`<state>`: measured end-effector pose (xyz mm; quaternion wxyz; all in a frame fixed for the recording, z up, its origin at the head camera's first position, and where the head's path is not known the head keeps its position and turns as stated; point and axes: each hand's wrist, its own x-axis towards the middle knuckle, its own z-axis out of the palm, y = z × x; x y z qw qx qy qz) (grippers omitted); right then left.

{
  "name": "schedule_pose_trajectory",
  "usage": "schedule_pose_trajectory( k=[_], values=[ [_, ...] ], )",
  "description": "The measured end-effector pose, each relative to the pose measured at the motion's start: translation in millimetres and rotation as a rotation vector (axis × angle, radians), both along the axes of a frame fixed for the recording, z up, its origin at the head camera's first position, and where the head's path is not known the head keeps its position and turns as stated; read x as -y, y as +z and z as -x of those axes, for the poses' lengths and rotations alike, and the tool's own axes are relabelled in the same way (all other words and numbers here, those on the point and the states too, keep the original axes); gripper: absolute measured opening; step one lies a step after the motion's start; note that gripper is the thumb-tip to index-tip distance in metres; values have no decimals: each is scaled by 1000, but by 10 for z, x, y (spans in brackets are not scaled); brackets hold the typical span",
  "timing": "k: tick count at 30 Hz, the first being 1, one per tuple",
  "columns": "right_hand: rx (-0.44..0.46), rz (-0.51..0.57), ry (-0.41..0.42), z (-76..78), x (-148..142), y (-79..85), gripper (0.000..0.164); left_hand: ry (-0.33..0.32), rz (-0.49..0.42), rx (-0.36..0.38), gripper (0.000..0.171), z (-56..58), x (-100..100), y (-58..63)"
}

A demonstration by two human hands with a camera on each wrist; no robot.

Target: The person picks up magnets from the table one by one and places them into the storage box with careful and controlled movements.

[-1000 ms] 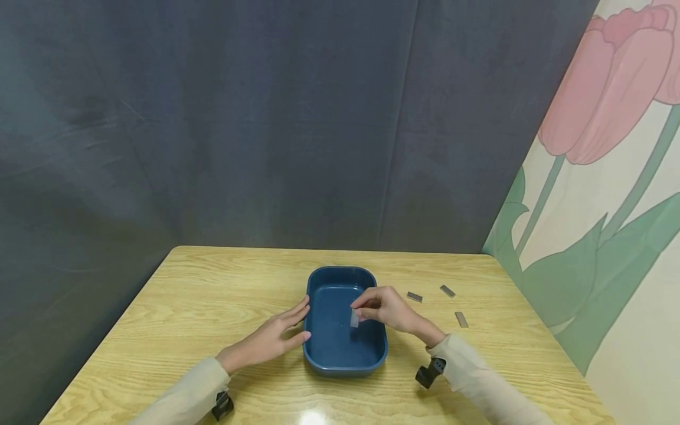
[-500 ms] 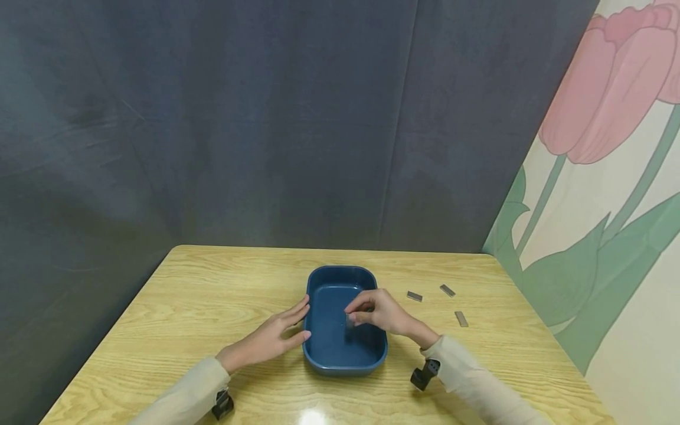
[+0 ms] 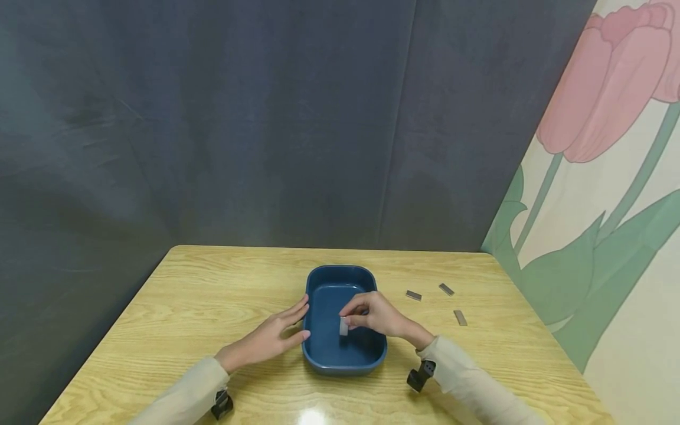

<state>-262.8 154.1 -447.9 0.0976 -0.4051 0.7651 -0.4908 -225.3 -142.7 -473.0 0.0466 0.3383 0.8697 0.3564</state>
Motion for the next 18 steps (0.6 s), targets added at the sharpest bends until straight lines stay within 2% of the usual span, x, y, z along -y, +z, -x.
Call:
schedule_pose_trajectory(
  k=[18],
  values=[
    [-22, -42, 42, -41, 138, -39, 14, -3, 3, 16, 66, 11, -6, 7]
  ],
)
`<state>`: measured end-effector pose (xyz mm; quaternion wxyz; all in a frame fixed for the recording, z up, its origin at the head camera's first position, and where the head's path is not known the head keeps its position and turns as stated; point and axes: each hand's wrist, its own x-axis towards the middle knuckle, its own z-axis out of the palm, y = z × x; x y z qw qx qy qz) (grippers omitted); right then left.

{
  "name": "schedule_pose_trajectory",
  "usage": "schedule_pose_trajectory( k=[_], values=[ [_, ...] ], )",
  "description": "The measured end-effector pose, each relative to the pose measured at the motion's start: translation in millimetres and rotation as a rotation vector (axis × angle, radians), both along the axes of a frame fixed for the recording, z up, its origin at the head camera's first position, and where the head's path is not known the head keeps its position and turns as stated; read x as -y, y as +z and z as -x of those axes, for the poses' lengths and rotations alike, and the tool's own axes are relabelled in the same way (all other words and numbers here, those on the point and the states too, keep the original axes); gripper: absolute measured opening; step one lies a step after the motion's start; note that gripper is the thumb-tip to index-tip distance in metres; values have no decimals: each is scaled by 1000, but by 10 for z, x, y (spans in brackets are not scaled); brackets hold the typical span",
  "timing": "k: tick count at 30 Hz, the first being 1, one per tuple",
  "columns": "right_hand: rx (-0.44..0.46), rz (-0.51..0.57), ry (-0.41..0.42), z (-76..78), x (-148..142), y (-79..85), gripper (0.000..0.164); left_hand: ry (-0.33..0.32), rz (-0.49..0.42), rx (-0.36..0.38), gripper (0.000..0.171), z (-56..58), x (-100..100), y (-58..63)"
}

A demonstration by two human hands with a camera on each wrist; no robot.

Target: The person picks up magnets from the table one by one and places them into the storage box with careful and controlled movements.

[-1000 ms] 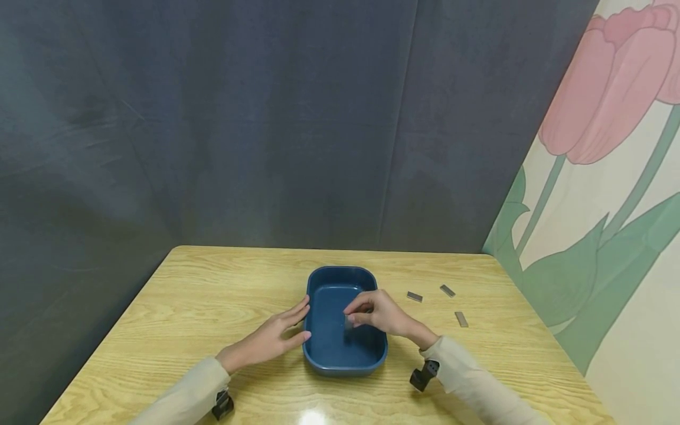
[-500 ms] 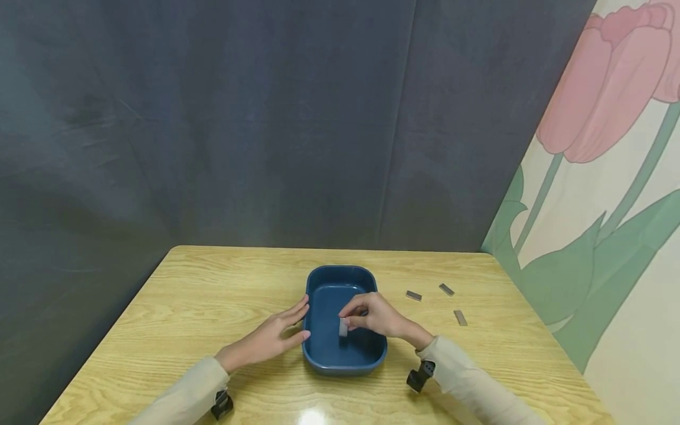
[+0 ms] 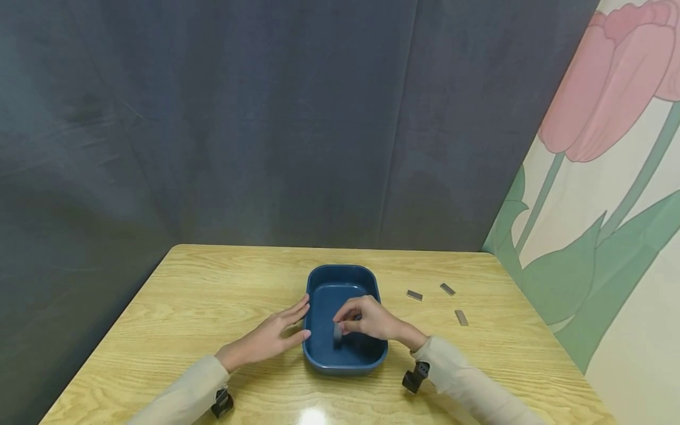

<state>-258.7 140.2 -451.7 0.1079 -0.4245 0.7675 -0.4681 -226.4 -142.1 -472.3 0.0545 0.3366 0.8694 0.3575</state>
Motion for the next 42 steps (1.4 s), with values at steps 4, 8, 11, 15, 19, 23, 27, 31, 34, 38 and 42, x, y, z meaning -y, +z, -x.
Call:
schedule_pose_trajectory(
  k=[4, 8, 11, 15, 19, 23, 27, 31, 34, 38, 42],
  values=[
    [11, -5, 22, -16, 12, 12, 15, -3, 2, 2, 67, 8, 5, -9],
    [19, -6, 41, -17, 34, 4, 15, -4, 0, -3, 67, 10, 6, -13],
    [25, -16, 46, -16, 54, 3, 15, -3, 3, -12, 68, 6, 5, -4],
    [22, -22, 54, -5, 78, -3, 14, -8, 1, -13, 70, 4, 8, 5],
    [15, -25, 65, 7, 106, -22, 13, -7, -1, 1, 68, 4, 10, 10],
    [11, -34, 66, 9, 131, -37, 14, 0, 3, 4, 68, 5, 10, 9],
    [13, -41, 65, 4, 156, -48, 14, -1, -2, -3, 67, 4, 6, 7],
    [34, -59, 55, -2, 184, -66, 14, -7, -10, -16, 66, 6, 0, 4],
    [55, -76, 38, -7, 200, -78, 14, -9, -7, -22, 66, 4, -2, 4],
    [83, -83, 34, -23, 220, -78, 14, -13, -2, -33, 65, 6, -5, 0],
    [97, -92, 44, -36, 250, -78, 13, -10, 3, -46, 63, 12, -6, -9]
  ],
)
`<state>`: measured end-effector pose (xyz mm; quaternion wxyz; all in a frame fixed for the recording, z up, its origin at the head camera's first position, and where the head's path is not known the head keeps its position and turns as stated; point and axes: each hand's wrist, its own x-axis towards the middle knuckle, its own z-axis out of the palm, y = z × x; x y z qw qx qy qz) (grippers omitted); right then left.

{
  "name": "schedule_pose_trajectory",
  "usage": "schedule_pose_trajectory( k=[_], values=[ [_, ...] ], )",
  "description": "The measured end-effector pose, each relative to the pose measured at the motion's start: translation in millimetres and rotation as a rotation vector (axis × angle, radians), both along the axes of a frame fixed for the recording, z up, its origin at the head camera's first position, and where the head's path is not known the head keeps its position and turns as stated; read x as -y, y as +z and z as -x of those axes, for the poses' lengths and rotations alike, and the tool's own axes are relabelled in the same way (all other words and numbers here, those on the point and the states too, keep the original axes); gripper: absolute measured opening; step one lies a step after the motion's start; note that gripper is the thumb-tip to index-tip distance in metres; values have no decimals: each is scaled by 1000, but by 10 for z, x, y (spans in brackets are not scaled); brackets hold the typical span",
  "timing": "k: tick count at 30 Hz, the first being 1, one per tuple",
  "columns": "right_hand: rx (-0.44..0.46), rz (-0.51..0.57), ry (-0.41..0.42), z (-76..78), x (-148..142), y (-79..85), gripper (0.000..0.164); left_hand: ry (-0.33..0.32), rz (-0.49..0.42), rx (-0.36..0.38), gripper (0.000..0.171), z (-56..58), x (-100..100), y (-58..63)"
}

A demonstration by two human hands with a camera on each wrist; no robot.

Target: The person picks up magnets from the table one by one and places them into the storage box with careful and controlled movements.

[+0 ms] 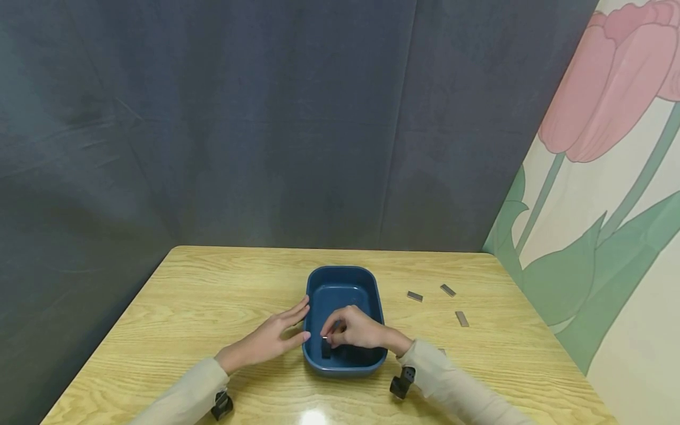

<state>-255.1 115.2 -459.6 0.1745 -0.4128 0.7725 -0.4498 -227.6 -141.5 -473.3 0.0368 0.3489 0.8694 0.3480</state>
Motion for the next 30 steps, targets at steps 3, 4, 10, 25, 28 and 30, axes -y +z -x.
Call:
schedule_pose_trajectory(
  k=[3, 4, 10, 25, 28, 30],
  values=[
    [-2, -4, 10, -4, 22, -13, 13, 4, 4, -3, 63, 0, 2, -1],
    [-4, -5, 14, -7, 26, -16, 13, 5, 4, -1, 64, -1, 3, 3],
    [-18, -13, 23, -20, 51, -42, 13, 0, 3, -1, 67, -10, 9, 16],
    [-30, -86, -21, -19, 75, -73, 12, 7, 0, 11, 66, -7, 7, 11],
    [-34, -91, -22, -20, 76, -75, 12, 6, -1, 22, 68, -11, 13, 17],
    [-54, -84, -16, -46, 79, -29, 12, 9, 1, 37, 69, -16, 14, 26]
  ],
)
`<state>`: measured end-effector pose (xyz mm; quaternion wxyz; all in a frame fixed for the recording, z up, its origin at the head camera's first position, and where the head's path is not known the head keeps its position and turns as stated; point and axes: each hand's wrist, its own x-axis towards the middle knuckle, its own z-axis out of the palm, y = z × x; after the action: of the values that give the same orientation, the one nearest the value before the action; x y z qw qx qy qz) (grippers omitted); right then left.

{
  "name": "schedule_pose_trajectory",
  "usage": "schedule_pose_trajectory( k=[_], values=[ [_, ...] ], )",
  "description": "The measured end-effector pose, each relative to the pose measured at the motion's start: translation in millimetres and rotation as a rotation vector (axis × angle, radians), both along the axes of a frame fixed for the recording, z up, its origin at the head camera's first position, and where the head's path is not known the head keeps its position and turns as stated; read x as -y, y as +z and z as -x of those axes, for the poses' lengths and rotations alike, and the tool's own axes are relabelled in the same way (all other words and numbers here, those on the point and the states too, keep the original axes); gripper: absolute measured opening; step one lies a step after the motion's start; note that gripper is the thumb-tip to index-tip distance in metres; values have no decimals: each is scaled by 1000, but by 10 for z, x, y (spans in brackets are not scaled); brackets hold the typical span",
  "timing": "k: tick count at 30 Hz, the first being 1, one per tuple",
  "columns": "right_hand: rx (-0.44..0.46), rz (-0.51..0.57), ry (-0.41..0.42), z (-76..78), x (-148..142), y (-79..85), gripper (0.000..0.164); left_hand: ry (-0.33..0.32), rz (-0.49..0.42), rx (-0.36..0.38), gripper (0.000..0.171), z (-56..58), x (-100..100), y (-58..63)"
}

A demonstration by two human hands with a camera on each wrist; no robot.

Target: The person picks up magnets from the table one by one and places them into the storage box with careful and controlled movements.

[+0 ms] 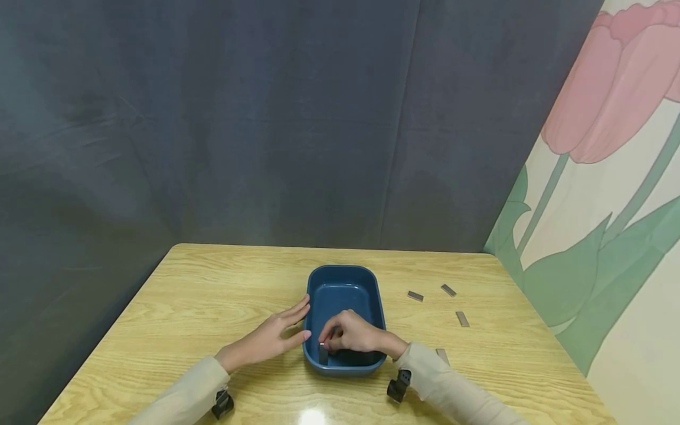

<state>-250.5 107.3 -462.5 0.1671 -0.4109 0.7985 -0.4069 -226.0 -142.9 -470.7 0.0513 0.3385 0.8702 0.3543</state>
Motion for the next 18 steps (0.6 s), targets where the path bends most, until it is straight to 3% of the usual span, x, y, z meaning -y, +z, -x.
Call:
schedule_pose_trajectory(
  k=[6, 9, 18],
  values=[
    [-20, 20, 5, -45, 18, 53, 12, 6, 0, 17, 71, -5, -2, 8],
    [-2, 17, -4, 26, 12, -62, 12, 6, 0, 18, 70, -1, 0, 6],
    [17, 7, -7, 41, 8, -69, 12, 13, 1, 2, 71, 6, 6, -11]
  ],
)
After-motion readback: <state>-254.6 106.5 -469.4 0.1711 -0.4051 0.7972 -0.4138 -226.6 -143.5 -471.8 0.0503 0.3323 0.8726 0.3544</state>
